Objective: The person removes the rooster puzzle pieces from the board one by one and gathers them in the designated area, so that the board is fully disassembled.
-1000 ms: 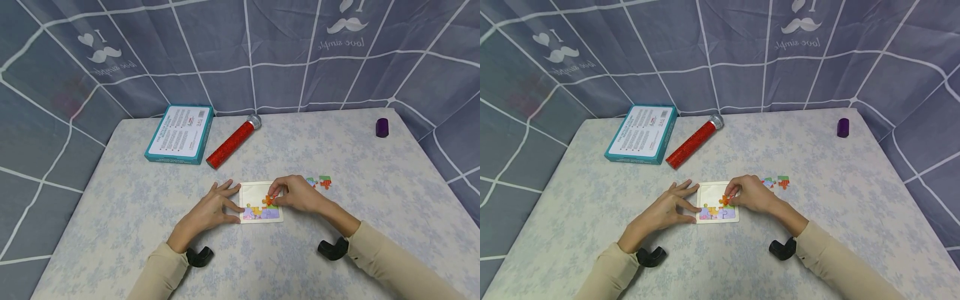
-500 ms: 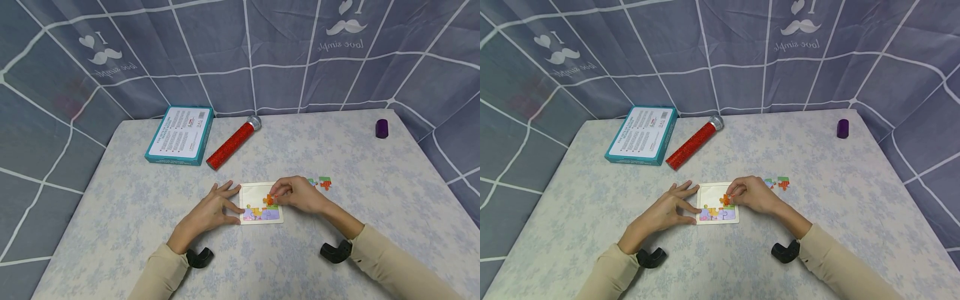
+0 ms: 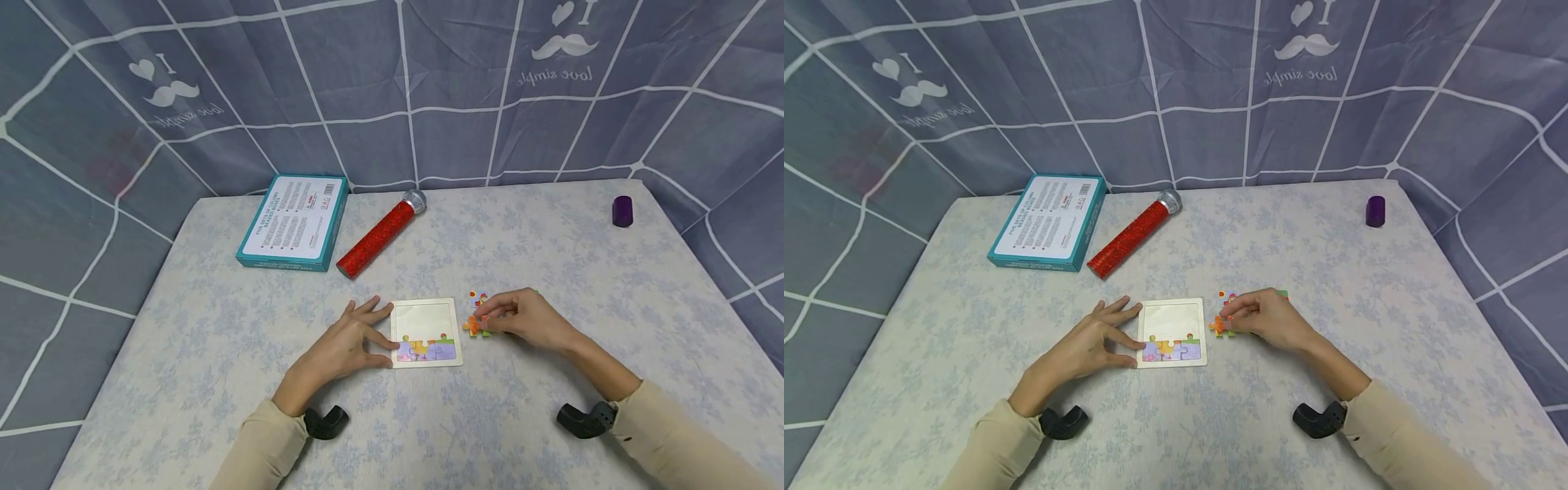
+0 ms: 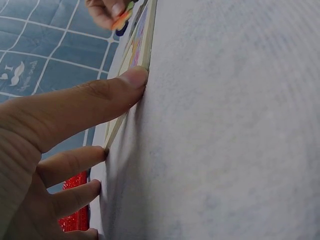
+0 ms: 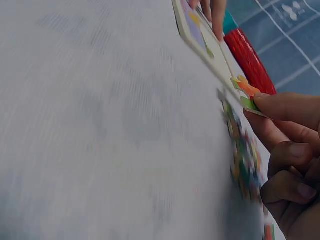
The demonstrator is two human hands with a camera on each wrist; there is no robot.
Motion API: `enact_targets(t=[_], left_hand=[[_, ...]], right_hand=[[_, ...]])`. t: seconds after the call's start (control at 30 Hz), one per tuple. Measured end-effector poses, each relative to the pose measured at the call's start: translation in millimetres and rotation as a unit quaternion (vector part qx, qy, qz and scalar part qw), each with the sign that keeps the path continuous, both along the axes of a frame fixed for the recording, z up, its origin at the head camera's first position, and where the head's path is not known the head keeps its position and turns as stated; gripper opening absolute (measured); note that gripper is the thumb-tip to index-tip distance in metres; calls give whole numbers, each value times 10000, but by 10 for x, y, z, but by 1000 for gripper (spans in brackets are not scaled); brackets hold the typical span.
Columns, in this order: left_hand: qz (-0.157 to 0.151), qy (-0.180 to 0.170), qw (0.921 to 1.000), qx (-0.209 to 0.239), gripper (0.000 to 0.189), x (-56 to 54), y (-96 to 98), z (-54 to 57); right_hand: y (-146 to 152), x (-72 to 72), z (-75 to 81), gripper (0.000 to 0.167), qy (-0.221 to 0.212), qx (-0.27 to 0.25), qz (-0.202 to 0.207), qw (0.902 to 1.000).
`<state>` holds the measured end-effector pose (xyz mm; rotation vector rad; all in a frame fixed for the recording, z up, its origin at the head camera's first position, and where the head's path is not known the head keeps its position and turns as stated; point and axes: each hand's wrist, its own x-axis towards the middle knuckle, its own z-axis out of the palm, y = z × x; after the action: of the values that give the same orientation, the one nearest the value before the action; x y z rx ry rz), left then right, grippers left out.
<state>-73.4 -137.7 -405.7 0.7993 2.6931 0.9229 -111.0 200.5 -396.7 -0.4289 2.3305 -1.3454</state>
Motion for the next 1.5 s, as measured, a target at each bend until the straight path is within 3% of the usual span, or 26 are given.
enact_targets(t=[0.43, 0.6, 0.8, 1.17, 1.5], left_hand=[[17, -62, 10000, -13, 31, -1, -1, 22], [1, -25, 10000, -31, 31, -4, 4, 21], [0, 7, 10000, -18, 31, -5, -5, 18], [36, -20, 10000, -11, 31, 4, 5, 1], [55, 0, 10000, -45, 32, 5, 10, 7]], right_hand=[[668, 112, 4, 38, -222, 500, -765, 9956], [802, 150, -9, 37, -141, 688, -898, 9935], [794, 165, -36, 34, 87, 713, -1003, 9924], [670, 136, 9, 23, 785, 1641, -1095, 9772], [667, 129, -12, 5, 1240, 1861, -1047, 9690]])
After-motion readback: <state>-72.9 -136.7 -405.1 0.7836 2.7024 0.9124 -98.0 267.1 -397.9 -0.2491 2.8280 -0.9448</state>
